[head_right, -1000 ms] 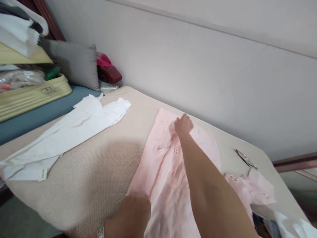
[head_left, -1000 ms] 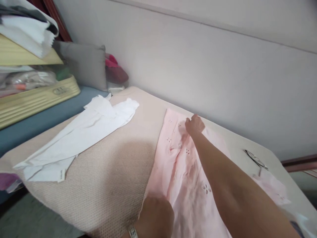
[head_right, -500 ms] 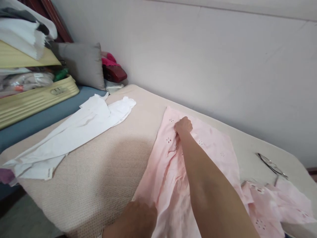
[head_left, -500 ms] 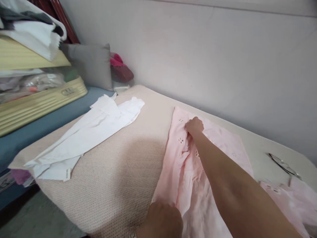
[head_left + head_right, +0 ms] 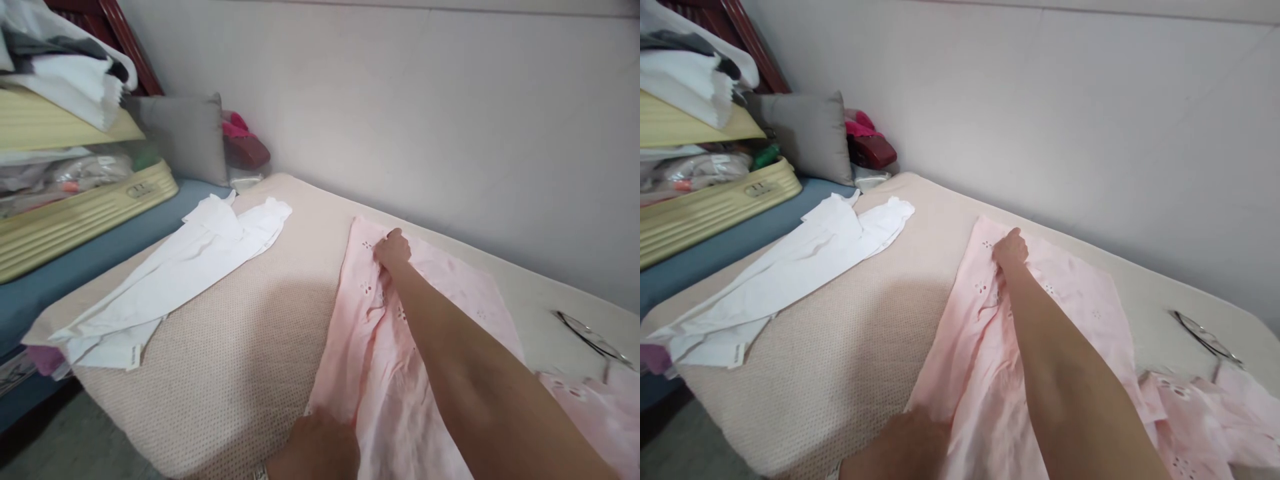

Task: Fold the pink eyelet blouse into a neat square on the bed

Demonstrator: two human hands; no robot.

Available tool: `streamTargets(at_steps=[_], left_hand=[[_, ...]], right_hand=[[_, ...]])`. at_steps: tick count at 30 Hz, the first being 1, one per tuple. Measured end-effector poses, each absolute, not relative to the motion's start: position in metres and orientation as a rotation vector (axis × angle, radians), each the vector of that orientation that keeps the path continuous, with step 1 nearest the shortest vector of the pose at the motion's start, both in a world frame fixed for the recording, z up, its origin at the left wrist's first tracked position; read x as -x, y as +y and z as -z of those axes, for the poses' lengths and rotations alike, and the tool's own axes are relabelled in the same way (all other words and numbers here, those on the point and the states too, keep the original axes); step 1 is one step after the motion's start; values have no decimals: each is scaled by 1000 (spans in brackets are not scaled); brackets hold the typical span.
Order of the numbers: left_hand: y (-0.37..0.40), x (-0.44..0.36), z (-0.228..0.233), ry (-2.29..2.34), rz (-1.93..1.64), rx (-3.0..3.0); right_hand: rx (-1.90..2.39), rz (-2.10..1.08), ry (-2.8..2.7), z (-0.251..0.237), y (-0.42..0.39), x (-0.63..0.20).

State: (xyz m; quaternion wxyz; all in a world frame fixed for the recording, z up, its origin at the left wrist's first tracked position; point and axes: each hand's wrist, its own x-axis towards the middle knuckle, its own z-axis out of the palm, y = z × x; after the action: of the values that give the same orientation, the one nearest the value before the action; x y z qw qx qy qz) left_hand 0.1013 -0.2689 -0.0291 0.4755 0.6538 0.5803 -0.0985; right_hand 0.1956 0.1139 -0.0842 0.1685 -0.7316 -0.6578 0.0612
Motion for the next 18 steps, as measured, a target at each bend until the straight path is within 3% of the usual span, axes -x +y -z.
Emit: streamTargets(at_steps=[9,13,18], left_hand=[[-268,-99,25,1413,251,-1535],[-269,-103,32,1438,220,-1470],[-271,-107,49,1460,190,-1445]], right_hand=[[2093,-54,-1938,87,109,-201],[1800,53,-2179,89,106,-180],[1647,-132,-2368,100,115,-152]])
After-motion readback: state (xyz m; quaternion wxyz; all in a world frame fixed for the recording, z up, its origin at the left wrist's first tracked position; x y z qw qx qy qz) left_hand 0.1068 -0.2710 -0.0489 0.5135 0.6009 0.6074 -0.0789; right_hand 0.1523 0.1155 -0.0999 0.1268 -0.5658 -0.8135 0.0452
